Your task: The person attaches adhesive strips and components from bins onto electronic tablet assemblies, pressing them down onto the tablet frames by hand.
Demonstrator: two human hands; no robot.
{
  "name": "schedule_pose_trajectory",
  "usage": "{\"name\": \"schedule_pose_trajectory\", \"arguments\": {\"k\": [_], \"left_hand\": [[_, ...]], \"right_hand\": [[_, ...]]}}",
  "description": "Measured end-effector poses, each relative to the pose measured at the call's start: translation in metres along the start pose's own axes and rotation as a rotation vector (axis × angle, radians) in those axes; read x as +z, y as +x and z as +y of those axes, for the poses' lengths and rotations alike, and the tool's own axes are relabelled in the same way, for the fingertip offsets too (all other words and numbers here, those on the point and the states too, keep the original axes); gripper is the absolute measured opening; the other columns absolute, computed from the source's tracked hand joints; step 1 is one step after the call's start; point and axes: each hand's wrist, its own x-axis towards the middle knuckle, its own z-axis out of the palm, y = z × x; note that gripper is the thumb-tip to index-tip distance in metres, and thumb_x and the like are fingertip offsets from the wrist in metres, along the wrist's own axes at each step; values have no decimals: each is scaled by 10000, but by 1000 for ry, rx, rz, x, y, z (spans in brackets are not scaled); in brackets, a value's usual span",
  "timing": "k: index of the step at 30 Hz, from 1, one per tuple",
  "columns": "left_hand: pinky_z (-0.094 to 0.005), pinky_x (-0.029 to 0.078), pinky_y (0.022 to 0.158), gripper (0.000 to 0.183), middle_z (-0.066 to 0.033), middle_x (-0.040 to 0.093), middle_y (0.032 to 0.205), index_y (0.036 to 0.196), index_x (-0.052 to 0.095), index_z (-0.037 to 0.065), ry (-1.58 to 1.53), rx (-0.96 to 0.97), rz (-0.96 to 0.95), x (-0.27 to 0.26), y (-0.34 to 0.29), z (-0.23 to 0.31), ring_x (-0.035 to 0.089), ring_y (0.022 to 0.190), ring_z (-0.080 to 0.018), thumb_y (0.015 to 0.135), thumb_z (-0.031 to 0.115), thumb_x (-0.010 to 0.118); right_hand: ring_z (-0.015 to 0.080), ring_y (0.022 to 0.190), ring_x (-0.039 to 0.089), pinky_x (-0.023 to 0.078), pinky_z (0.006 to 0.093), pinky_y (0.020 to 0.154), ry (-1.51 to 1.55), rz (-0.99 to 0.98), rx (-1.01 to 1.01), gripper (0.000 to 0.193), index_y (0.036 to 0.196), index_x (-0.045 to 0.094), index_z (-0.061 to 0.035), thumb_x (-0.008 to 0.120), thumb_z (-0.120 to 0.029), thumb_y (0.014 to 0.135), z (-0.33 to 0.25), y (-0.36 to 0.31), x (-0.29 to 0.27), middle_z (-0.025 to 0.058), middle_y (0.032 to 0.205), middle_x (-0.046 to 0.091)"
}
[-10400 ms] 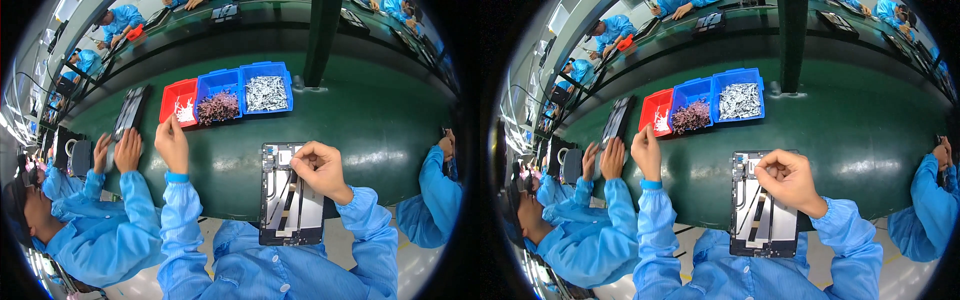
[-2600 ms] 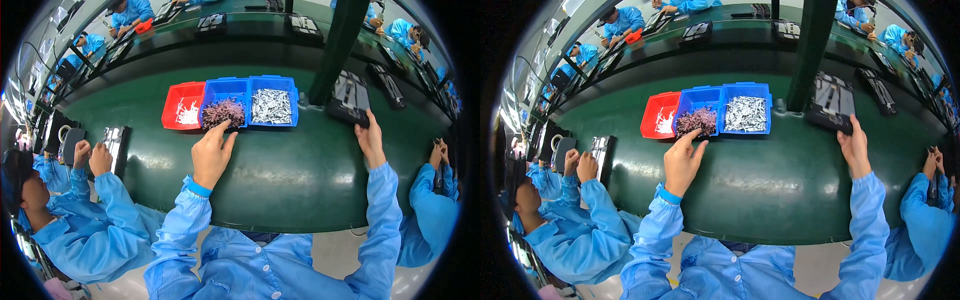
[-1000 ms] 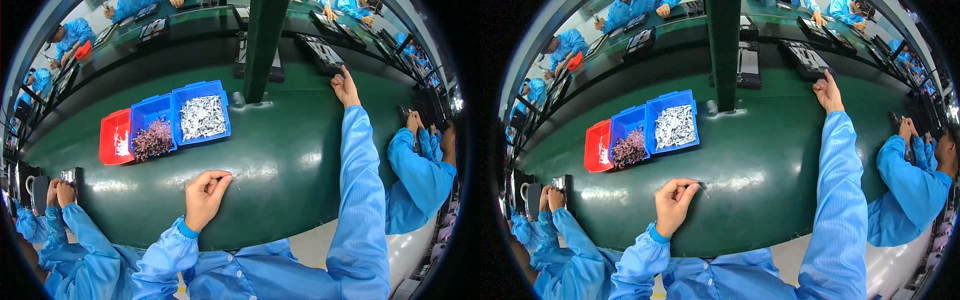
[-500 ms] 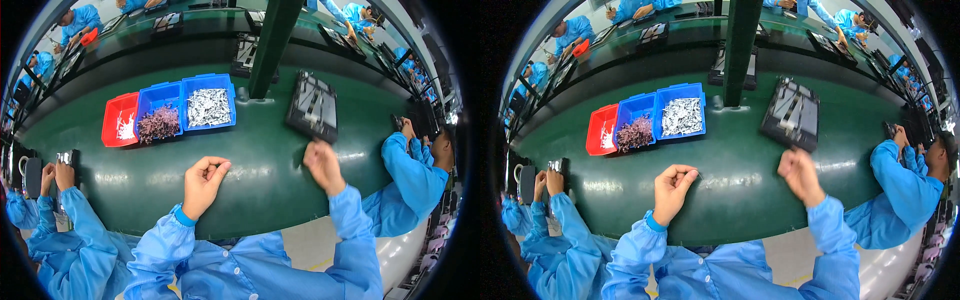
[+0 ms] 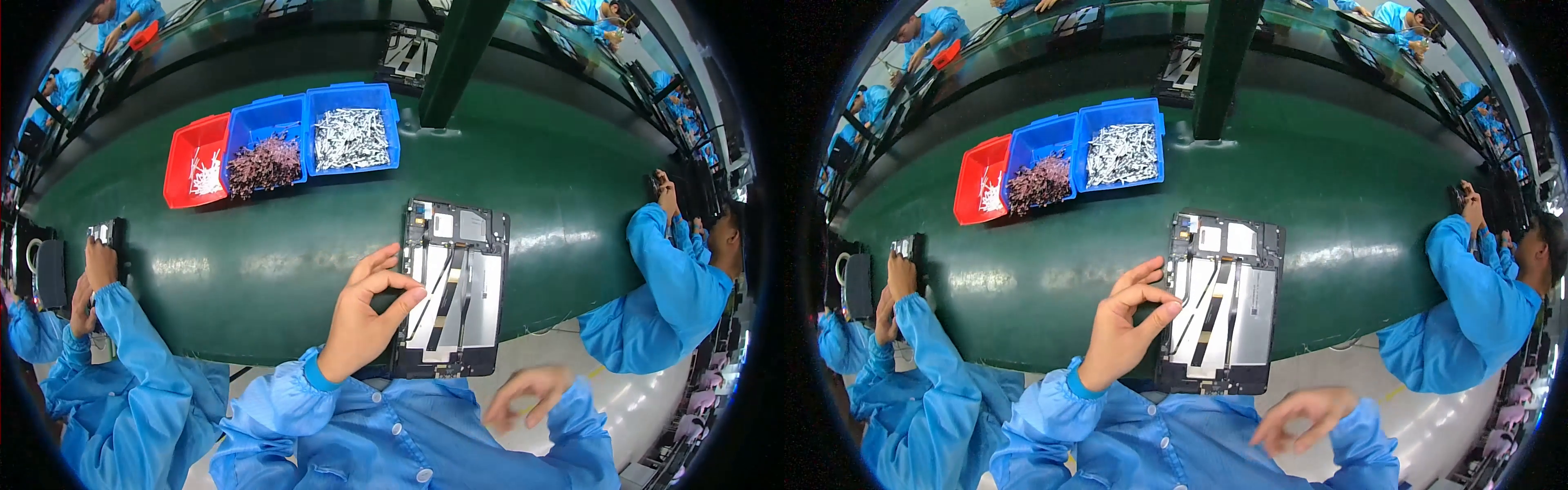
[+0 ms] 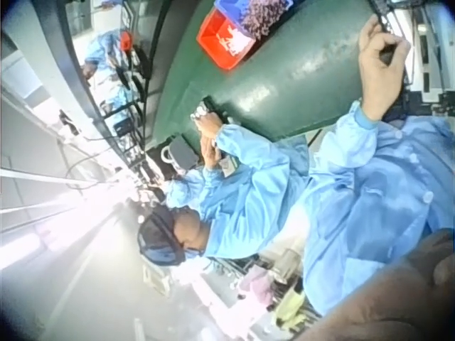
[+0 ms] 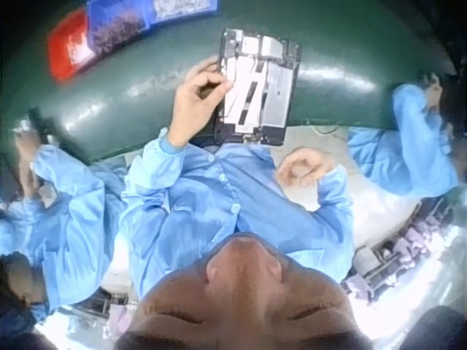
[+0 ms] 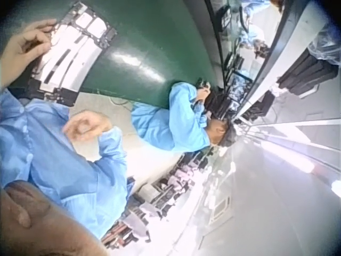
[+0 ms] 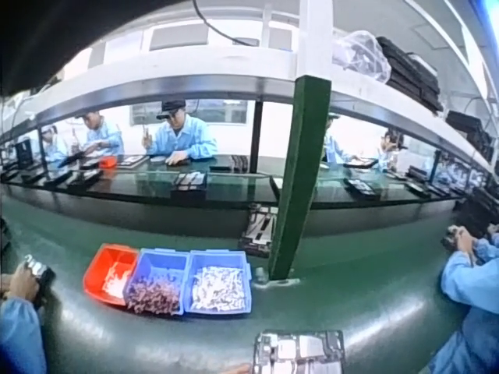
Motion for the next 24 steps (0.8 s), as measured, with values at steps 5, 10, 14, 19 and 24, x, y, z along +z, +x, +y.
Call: {"name": "schedule_pose_trajectory", "arguments": {"k": [5, 10, 14, 19, 24], "left_hand": [[-395, 454, 986, 133, -211, 499, 1403, 933, 737, 58, 100, 105, 129, 16, 3, -5, 570, 1201, -332, 845, 155, 759], [-403, 470, 966, 136, -209, 521, 1381, 927, 738, 57, 144, 108, 184, 16, 3, -2, 584, 1176, -334, 836, 154, 765], [-373, 457, 979, 108, -202, 539, 1362, 926, 728, 36, 223, 108, 242, -1, -5, 4, 583, 1154, -279, 844, 104, 749], [-364, 482, 942, 105, -189, 555, 1306, 934, 729, 34, 270, 76, 231, -20, -30, 4, 605, 1104, -266, 838, 70, 752], [-256, 498, 806, 94, -107, 583, 1050, 947, 697, -24, -200, 122, 198, -38, -34, 4, 588, 937, -159, 856, -46, 703]], "right_hand": [[89, 632, 574, 439, 222, 520, -220, 1250, -317, 418, 1277, 560, 59, 615, -228, 978, -51, 17, -18, 91, 883, 643], [96, 605, 538, 439, 231, 524, -670, 1519, -371, 401, 1252, 565, 86, 580, -222, 995, -45, 72, -58, 93, 1022, 547], [102, 603, 537, 443, 244, 513, -769, 1514, -428, 355, 1191, 593, 96, 626, -170, 959, -49, 100, -57, 99, 978, 537], [120, 537, 517, 423, 263, 470, -956, 1463, -305, 328, 1131, 628, 62, 707, -146, 890, -68, 109, -36, 116, 894, 554], [114, 535, 563, 414, 249, 465, -1149, 1331, -490, 287, 1058, 673, 5, 768, -128, 822, -107, 123, -11, 106, 952, 631]]}}
